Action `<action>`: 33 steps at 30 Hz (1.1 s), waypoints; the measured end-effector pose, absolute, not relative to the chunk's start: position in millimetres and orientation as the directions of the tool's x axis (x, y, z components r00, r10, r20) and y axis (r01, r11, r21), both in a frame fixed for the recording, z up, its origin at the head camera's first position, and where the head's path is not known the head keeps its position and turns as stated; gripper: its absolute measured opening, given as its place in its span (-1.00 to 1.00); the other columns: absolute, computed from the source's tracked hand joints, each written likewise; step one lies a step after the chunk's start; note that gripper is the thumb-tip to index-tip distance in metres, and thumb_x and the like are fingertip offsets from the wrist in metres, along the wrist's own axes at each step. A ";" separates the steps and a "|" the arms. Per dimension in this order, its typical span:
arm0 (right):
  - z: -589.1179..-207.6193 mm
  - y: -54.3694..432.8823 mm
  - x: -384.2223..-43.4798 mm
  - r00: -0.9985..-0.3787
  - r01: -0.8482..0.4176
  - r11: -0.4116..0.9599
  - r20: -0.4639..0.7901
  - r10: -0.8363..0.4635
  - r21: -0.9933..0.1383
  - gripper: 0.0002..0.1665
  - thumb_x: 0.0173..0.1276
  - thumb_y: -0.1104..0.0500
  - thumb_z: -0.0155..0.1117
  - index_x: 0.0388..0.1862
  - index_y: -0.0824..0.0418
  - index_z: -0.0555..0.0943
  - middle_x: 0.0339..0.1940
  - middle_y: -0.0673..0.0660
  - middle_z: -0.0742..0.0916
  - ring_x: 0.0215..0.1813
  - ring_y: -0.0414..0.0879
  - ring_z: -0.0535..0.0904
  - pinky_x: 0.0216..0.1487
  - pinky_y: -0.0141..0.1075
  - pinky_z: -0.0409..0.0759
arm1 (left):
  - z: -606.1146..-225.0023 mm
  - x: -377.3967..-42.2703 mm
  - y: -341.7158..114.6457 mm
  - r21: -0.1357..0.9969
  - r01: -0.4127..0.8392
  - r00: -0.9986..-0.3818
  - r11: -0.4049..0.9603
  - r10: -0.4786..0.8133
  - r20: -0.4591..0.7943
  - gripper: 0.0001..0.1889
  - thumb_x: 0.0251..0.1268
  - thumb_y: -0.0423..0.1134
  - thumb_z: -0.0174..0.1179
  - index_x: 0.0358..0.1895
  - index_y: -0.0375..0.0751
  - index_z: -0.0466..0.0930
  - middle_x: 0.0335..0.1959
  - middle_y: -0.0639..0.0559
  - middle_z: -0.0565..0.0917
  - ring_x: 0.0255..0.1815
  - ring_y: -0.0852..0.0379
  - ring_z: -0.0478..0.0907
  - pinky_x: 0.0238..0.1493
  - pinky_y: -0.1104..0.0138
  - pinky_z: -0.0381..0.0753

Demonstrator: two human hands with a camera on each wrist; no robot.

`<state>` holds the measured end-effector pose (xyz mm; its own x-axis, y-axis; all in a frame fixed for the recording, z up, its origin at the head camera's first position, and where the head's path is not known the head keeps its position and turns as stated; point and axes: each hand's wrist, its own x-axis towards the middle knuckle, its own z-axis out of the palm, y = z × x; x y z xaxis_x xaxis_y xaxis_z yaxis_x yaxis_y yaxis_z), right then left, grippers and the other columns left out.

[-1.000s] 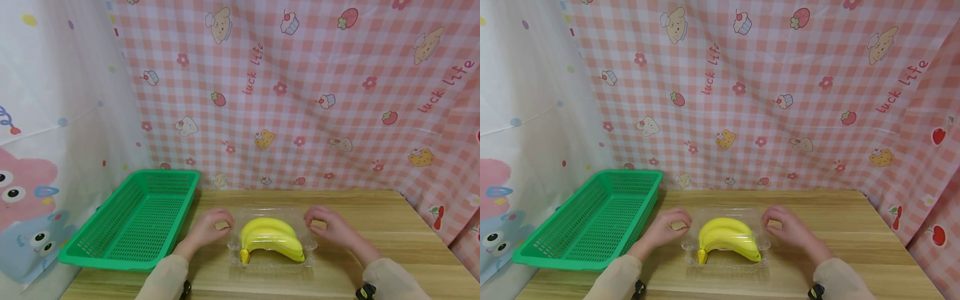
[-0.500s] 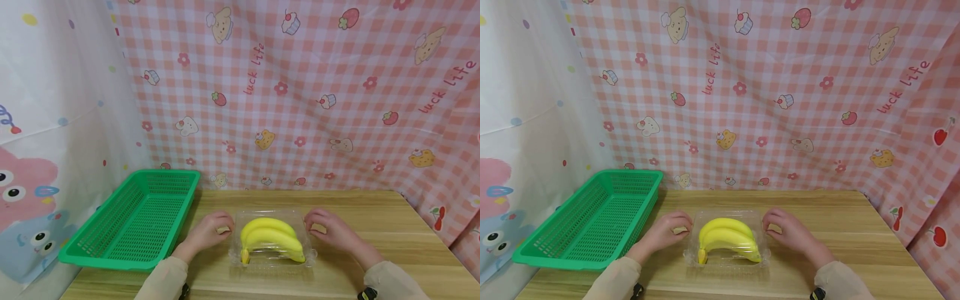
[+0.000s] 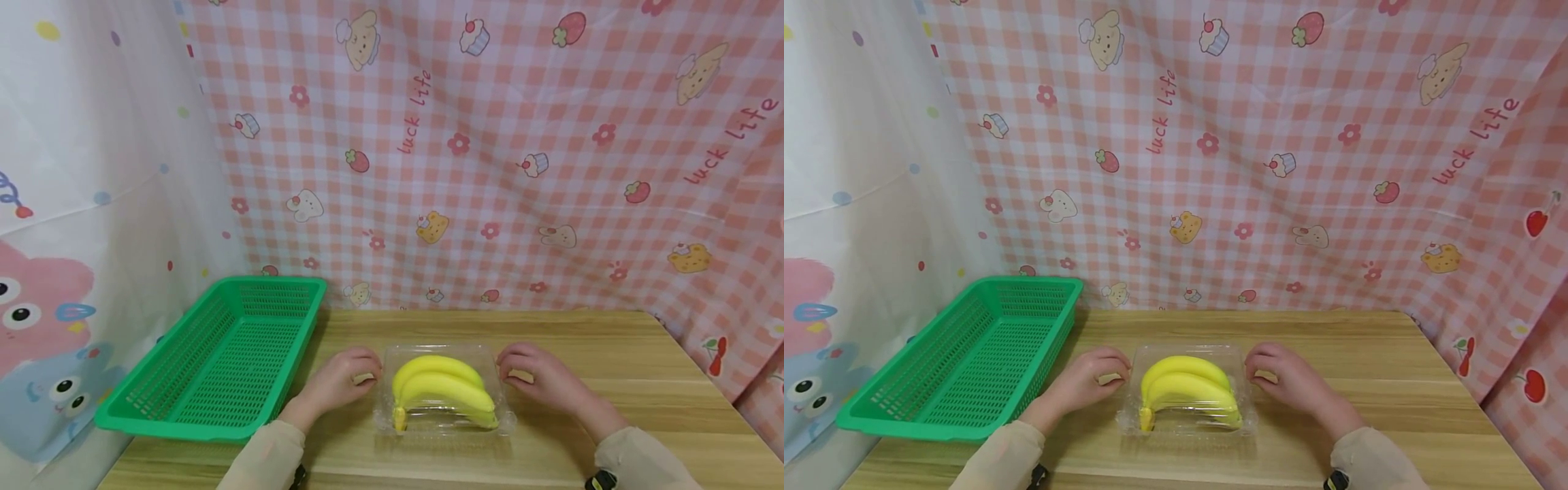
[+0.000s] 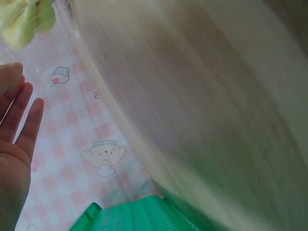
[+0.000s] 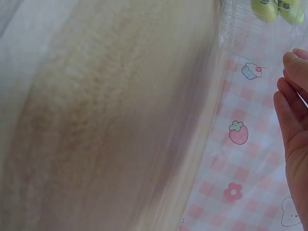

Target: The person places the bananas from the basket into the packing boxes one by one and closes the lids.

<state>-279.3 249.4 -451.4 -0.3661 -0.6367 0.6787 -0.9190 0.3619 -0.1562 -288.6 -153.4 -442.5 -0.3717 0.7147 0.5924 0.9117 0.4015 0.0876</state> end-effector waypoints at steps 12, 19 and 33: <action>-450.6 250.8 -272.7 -0.359 -0.907 0.410 0.680 -0.639 -0.093 -0.52 -0.16 0.50 0.52 -0.36 0.01 0.60 -0.13 0.04 0.69 -0.09 -0.01 0.61 0.06 -0.42 0.51 | -438.3 -280.6 -154.7 0.044 0.894 -0.396 0.447 0.739 0.545 -0.80 -0.06 -0.47 0.48 -0.36 -0.13 0.73 -0.21 0.05 0.72 -0.12 0.11 0.64 0.00 0.35 0.62; -445.4 252.0 -256.5 -0.465 -0.851 0.507 0.649 -0.602 -0.139 -0.58 -0.02 0.42 0.53 -0.26 -0.01 0.67 -0.11 -0.04 0.69 -0.05 -0.10 0.61 0.09 -0.50 0.46 | -434.7 -273.7 -153.9 0.014 0.881 -0.403 0.474 0.733 0.548 -0.82 -0.01 -0.45 0.46 -0.36 -0.12 0.73 -0.23 0.07 0.71 -0.14 0.13 0.64 -0.03 0.33 0.63; -438.5 247.3 -239.1 -0.547 -0.797 0.564 0.652 -0.524 -0.216 -0.67 0.07 0.40 0.49 -0.26 0.03 0.67 -0.14 -0.07 0.69 -0.08 -0.13 0.61 0.03 -0.50 0.51 | -427.1 -252.0 -155.2 0.194 0.783 -0.595 0.590 0.622 0.508 -0.90 0.13 -0.34 0.43 -0.31 -0.09 0.74 -0.23 0.13 0.71 -0.15 0.16 0.63 -0.08 0.28 0.65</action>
